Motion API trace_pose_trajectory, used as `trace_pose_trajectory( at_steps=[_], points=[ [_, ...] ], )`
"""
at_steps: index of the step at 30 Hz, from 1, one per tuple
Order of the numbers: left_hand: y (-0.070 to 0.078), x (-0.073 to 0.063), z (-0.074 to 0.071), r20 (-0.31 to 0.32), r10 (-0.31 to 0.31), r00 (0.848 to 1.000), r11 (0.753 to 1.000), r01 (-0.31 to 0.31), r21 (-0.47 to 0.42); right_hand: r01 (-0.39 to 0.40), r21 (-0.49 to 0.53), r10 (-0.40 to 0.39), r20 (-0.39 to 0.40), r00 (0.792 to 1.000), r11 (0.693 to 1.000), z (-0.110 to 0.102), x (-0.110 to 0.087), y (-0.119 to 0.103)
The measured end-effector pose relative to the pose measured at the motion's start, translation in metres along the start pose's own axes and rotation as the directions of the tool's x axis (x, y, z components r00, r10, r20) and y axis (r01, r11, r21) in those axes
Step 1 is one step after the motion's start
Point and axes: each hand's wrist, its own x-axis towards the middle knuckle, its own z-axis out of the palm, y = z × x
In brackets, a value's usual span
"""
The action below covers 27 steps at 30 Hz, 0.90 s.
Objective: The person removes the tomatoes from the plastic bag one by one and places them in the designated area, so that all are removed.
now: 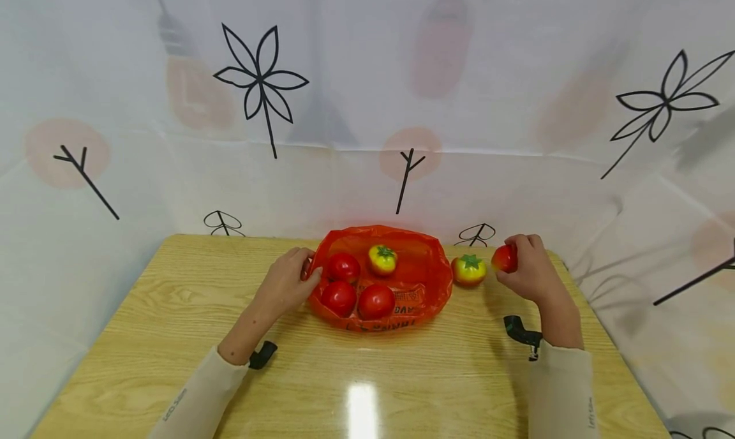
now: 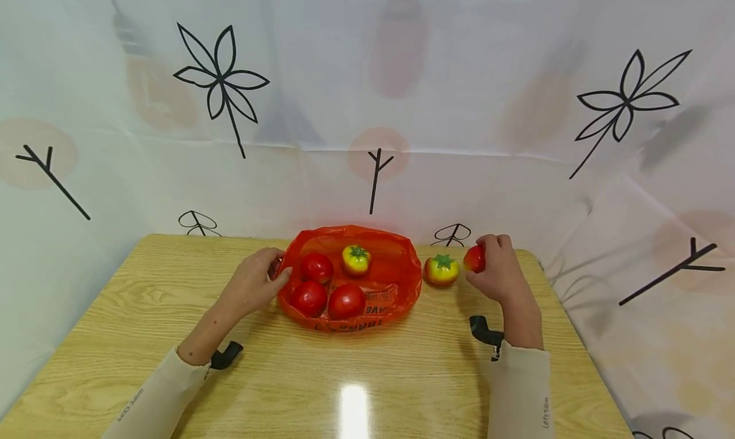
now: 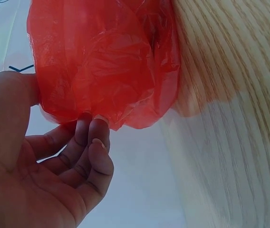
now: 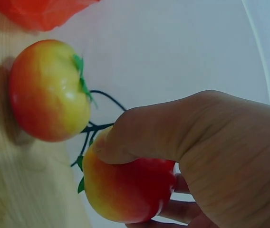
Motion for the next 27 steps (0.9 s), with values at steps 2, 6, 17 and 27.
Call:
trace_pose_trajectory(
  at_steps=[2,6,17,27],
  points=[
    [0.0,0.0,0.0,0.001,0.002,1.0,1.0,-0.002,0.0,0.0,0.004,0.0,0.004,1.0,1.0,0.001,0.0,0.003],
    [0.0,0.0,0.0,0.005,0.005,1.0,1.0,-0.005,0.001,0.0,0.011,0.0,0.015,1.0,1.0,0.004,0.0,0.008],
    [0.001,-0.001,-0.001,0.018,-0.012,1.0,1.0,0.012,0.007,-0.044,0.006,0.044,0.061,0.997,0.999,0.016,0.004,0.018],
    [0.001,-0.002,-0.001,0.011,0.002,1.0,1.0,-0.002,0.008,-0.051,0.001,0.05,0.082,0.995,0.999,0.022,0.006,0.024]
  ],
)
